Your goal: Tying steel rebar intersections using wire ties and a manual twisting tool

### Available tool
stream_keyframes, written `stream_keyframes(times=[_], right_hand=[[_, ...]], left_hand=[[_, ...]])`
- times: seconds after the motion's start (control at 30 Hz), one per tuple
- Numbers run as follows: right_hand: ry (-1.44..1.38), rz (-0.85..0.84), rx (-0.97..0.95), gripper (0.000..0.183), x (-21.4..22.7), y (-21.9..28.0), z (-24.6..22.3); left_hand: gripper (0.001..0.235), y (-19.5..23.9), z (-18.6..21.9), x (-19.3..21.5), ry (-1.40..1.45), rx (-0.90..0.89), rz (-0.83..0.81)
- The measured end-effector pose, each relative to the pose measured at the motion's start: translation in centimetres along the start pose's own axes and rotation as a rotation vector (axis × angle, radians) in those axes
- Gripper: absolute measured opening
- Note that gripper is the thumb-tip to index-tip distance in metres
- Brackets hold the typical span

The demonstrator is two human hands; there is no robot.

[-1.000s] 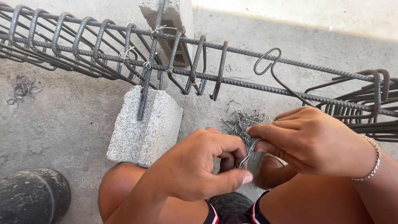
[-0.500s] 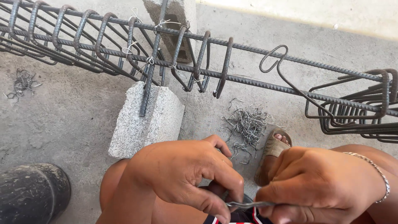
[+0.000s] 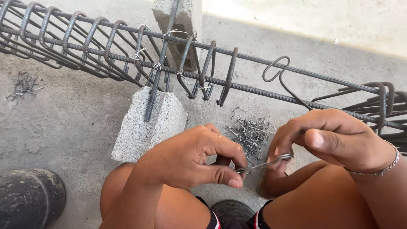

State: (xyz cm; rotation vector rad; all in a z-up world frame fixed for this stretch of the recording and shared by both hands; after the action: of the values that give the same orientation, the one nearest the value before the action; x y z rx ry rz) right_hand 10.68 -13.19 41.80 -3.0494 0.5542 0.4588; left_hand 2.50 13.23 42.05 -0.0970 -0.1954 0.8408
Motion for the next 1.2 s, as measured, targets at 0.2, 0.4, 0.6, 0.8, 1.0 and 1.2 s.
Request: stream_keyframes(times=[0.2, 0.4, 0.6, 0.8, 1.0, 1.2], right_hand=[[0.161, 0.05, -0.179, 0.047, -0.1, -0.3, 0.4], [0.027, 0.106, -0.08, 0.032, 0.0, -0.1, 0.8], [-0.041, 0.067, -0.072, 0.032, 0.5, -0.3, 1.3], [-0.188, 0.066, -0.053, 0.031, -0.4, -0.9, 1.5], [-0.156, 0.047, -0.065, 0.029, -0.2, -1.1, 1.6], [0.104, -0.025, 0.02, 0.021, -0.4, -1.1, 0.3]], left_hand=[[0.03, -0.5, -0.1, -0.2, -0.017, 0.157, 0.047], [0.016, -0.9, 0.6, -0.9, -0.258, 0.095, 0.285], [0.014, -1.3, -0.1, -1.9, -0.701, -0.105, 0.401], [0.019, -1.5, 0.7, -3.1, -1.012, -0.312, 0.427], [0.014, -1.3, 0.8, -3.3, -1.047, -0.387, 0.422], [0.005, -1.4, 0.7, -3.6, -1.033, -0.437, 0.446]])
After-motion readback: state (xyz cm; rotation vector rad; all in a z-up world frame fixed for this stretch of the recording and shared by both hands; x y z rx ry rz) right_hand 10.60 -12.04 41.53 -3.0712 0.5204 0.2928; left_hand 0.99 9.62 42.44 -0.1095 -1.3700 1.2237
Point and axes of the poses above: each hand's wrist, its own y-axis away from the middle knuckle, its own x-axis out of the back of the hand, z = x × y, the point moved 1 cm from there along -y, towards the middle knuckle, and after that the axes turned 8 degrees about -x, right-handed, at the moved point
